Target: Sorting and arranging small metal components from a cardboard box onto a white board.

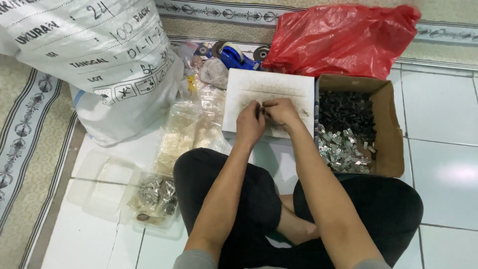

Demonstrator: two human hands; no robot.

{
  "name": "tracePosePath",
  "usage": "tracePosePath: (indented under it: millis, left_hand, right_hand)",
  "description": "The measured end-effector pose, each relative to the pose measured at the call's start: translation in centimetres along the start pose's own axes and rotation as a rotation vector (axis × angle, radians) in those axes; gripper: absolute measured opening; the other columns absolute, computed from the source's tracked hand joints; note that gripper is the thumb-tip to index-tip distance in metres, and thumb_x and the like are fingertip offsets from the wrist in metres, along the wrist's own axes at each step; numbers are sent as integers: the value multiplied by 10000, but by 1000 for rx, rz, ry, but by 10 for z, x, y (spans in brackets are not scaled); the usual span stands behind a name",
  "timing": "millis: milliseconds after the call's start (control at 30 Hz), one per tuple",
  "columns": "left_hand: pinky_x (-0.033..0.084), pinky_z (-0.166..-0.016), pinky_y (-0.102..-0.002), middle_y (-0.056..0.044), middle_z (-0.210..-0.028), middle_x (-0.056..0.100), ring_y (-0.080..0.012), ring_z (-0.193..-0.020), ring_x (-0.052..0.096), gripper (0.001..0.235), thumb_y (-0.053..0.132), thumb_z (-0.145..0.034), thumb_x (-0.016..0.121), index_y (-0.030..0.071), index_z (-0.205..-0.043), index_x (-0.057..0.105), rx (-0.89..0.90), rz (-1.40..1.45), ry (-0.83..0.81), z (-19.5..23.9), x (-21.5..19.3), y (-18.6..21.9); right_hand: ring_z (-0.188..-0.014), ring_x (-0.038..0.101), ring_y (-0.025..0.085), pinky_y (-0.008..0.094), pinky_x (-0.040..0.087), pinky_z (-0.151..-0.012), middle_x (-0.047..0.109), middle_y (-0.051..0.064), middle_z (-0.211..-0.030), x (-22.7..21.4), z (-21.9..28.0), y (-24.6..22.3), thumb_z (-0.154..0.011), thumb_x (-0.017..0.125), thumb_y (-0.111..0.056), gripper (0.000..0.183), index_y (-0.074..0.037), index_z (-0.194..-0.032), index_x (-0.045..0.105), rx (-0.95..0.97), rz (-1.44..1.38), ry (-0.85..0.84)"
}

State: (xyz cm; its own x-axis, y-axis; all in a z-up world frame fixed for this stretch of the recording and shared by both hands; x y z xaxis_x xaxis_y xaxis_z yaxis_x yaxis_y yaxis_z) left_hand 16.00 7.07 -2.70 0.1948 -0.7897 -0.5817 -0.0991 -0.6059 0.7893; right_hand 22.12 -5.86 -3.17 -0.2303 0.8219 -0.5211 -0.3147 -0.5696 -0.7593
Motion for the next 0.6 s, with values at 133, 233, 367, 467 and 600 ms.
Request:
tracePosePath:
  millis: [133,233,367,467,600]
  left_hand:
    - [548,-802,-508,-206,-856,677,-421,-900,690,113,118,-891,625,65,-991,626,3,-25,12,1,3,-2]
    - [555,-799,-472,-180,-884,688,-386,-906,701,134,135,-918,590,70,-1025,638,-46,-65,0,2,-4,2]
    - [568,-751,-451,-163,-842,700,-359,-863,724,121,105,-894,610,48,-991,653,-100,-120,6,0,-3,1]
    - [572,-733,-438,-151,-830,701,-345,-846,730,117,107,-896,609,51,-985,659,-137,-137,10,0,2,0]
    - [576,-735,-454,-163,-841,707,-359,-860,734,138,105,-888,623,35,-999,662,-161,-145,9,2,-2,1]
  right_hand:
    - [-1170,670,395,500,532,-1018,758,147,-1162,4,12,-6,-899,704,-135,266,-120,-1151,788,-143,127,34]
    - [-1156,671,415,526,518,-1038,761,172,-1136,-3,19,-2,-903,725,-100,223,-84,-1114,794,-300,190,95]
    - [-1101,690,375,480,581,-933,717,211,-1133,-19,41,5,-847,804,-252,418,-48,-1206,734,-144,221,269]
    - [-1137,649,438,516,575,-932,656,254,-1139,-9,57,8,-825,831,-296,515,32,-1203,709,-77,324,297]
    - [-1035,646,453,475,563,-866,626,243,-973,12,45,24,-860,802,-149,246,31,-1025,768,-295,335,431]
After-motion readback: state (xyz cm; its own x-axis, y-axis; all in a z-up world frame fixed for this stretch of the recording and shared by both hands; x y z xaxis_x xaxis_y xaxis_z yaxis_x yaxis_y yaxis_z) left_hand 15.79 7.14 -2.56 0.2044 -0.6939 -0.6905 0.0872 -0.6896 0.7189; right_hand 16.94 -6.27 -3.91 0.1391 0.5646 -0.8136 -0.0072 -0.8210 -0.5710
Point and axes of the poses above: each hand's wrist, its own z-axis away from the middle knuckle, its own x-axis out of the palm, y = z × x, the point moved 1 cm from there along -z, towards the middle knuckle
